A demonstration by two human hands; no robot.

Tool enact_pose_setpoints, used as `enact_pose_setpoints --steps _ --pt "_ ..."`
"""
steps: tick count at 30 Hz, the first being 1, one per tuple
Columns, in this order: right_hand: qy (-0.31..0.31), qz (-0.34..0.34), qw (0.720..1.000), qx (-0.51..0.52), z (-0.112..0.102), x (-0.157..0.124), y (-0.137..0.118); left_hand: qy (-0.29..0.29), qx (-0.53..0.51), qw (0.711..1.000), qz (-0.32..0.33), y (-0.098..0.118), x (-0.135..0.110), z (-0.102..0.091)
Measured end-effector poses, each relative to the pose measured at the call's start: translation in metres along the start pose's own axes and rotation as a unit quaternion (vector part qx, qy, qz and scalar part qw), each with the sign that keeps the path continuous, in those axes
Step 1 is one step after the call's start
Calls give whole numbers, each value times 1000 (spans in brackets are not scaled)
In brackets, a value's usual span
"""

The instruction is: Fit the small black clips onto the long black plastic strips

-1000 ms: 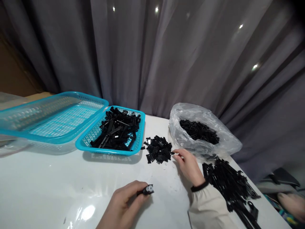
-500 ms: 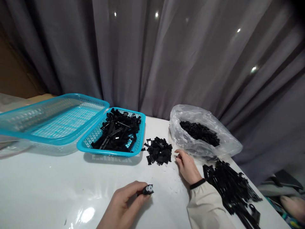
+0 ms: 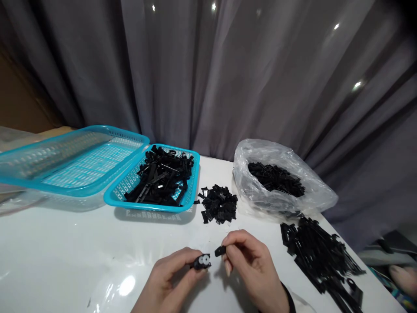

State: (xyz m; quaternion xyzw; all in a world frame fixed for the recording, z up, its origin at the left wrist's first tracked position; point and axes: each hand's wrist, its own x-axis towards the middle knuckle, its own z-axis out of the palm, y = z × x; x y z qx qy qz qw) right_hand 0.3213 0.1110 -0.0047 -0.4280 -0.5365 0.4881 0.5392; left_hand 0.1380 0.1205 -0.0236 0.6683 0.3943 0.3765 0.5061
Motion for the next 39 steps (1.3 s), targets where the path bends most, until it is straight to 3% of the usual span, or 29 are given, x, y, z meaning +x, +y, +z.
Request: enact_pose_setpoints --steps 8,14,18,27,29,34,39 --pt "-25 60 995 80 4 -1 6 7 -42 999 -16 2 0 1" --pt "3 5 994 110 11 1 11 9 -60 998 -23 3 1 1" --pt "8 34 991 126 12 1 13 -1 -80 997 -21 7 2 2" --pt "66 65 992 92 18 -5 8 39 -78 996 -32 11 0 6" --pt "81 35 995 52 20 -7 7 39 -72 996 -34 8 -1 5" --pt "65 -113 988 -84 22 -8 5 16 -49 999 -8 -2 -1 1" --pt "23 -104 991 -83 20 -6 7 1 -25 1000 7 -6 0 -1"
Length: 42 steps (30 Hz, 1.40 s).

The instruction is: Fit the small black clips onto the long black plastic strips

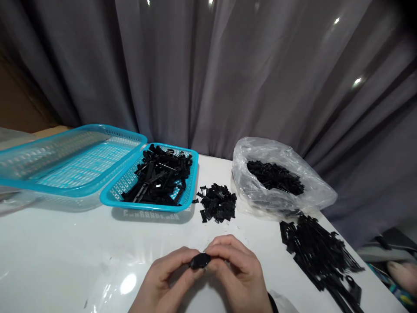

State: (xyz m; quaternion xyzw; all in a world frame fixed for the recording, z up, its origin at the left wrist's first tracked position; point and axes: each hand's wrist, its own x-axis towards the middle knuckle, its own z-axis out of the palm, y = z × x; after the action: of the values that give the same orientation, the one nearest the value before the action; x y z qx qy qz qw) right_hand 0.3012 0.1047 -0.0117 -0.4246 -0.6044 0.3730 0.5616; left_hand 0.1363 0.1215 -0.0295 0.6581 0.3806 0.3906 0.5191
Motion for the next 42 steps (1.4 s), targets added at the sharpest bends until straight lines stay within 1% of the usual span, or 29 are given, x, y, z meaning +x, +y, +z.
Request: enact_pose_setpoints --steps 6,9,12,14,18,21,25,27,29,30,31,32,33,34,35,37,39,42 --pt "-27 3 1000 6 -6 0 8 -8 8 1000 0 2 -1 0" --pt "-52 33 997 35 -8 4 8 18 -19 999 -29 9 -1 3" --pt "-43 65 995 67 -7 6 6 45 -40 997 -54 15 -1 7" --pt "-42 56 996 63 -7 6 4 45 -36 997 -46 15 -2 8" --pt "-33 32 999 15 -6 1 5 30 2 1000 1 8 -2 4" --pt "-14 -13 1000 -12 -4 -4 7 -1 17 1000 17 4 -3 1" --pt "2 -83 995 -62 2 -9 10 1 -2 1000 5 6 -4 1" --pt "2 -126 987 -103 2 -10 10 -5 2 1000 -5 7 -4 1" --pt "-9 -172 974 -145 1 -9 10 -23 18 1000 0 7 -2 0" --pt "-16 -190 968 -164 -1 -8 10 -22 27 999 8 7 -1 0" --pt "-18 -203 962 -180 -4 -7 10 -8 32 999 12 7 0 0" --pt "-14 -213 958 -193 -6 -6 9 18 26 999 6 8 1 0" --pt "-5 -221 954 -203 -9 -5 9 49 6 999 -15 9 1 0" --pt "5 -230 950 -213 -12 -4 9 70 -27 996 -48 11 2 1" --pt "10 -239 945 -224 -14 -4 9 75 -72 991 -87 13 2 2" --pt "2 -255 934 -248 -15 -4 12 48 -166 973 -150 18 3 5" --pt "0 -264 930 -255 -13 -7 16 18 -233 954 -187 23 4 8" --pt "35 -253 942 -219 -5 -11 21 20 -268 938 -221 28 3 10"
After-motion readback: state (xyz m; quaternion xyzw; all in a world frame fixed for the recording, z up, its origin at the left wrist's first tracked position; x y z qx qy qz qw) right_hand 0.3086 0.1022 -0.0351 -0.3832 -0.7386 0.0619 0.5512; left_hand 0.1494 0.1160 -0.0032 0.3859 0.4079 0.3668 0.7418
